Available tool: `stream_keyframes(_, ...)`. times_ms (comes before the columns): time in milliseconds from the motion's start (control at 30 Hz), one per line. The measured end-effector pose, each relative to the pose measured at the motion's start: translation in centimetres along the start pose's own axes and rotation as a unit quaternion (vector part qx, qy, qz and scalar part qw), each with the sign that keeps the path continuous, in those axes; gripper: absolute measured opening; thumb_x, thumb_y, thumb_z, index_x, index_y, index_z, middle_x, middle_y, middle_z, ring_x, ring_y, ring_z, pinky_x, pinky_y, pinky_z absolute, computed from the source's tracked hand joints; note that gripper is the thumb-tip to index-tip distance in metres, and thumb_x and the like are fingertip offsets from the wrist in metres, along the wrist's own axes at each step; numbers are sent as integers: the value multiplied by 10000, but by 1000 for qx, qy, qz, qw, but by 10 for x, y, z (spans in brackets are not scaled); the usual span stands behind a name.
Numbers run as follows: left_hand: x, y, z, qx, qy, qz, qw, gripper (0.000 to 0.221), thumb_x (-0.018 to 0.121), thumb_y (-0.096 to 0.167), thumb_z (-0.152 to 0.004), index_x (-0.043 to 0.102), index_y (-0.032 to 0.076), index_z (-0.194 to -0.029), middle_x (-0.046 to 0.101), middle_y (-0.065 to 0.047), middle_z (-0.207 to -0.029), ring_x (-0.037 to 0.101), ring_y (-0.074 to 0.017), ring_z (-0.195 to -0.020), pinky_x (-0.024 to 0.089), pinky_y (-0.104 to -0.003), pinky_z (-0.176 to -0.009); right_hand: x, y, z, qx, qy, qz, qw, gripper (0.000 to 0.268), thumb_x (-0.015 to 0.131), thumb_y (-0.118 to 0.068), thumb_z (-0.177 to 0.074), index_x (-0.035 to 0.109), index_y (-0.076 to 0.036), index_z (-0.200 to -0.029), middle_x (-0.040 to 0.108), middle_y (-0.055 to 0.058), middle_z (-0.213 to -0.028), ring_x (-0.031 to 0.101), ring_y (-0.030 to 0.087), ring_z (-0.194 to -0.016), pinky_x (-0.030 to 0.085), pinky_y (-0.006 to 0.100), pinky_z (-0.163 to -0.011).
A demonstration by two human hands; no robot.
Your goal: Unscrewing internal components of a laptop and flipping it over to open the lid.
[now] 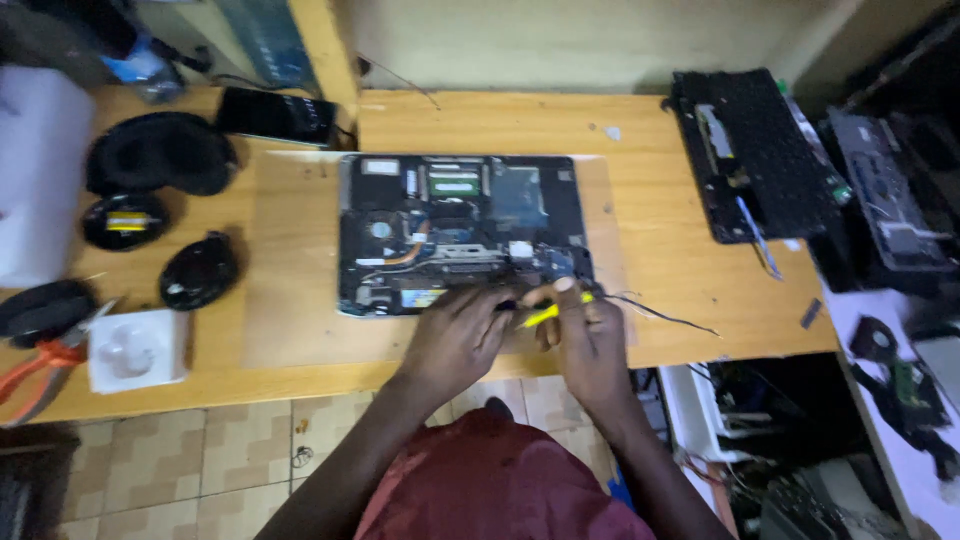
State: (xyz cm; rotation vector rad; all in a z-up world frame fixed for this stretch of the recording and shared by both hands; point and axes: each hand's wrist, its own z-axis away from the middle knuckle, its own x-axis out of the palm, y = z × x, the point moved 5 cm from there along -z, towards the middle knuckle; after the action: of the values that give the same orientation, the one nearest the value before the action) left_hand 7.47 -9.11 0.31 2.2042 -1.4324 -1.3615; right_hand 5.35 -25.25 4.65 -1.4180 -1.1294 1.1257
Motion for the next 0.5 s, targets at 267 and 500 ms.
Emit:
stream_keyframes(267, -51, 15, -22, -125, 47, 245, 960, 208, 622, 37, -929, 744, 122, -1074, 765, -82, -843, 751, -232, -751, 594, -358, -764, 8, -23, -7, -28, 27, 22, 999, 186, 621, -134, -1025, 724, 14, -1070, 699, 199, -739, 744, 248, -738, 616, 369, -776)
stream_keyframes(500, -45, 6, -1, -162, 42, 140, 976, 388, 729, 233, -939, 644, 187, -1315, 787, -13, -940, 762, -235, -873, 593, -400, -816, 14, 5, -11, 38, -9, -63, 997, 149, 634, -61, -999, 618, 35, -1113, 723, 206, -867, 750, 263, -892, 621, 385, -866)
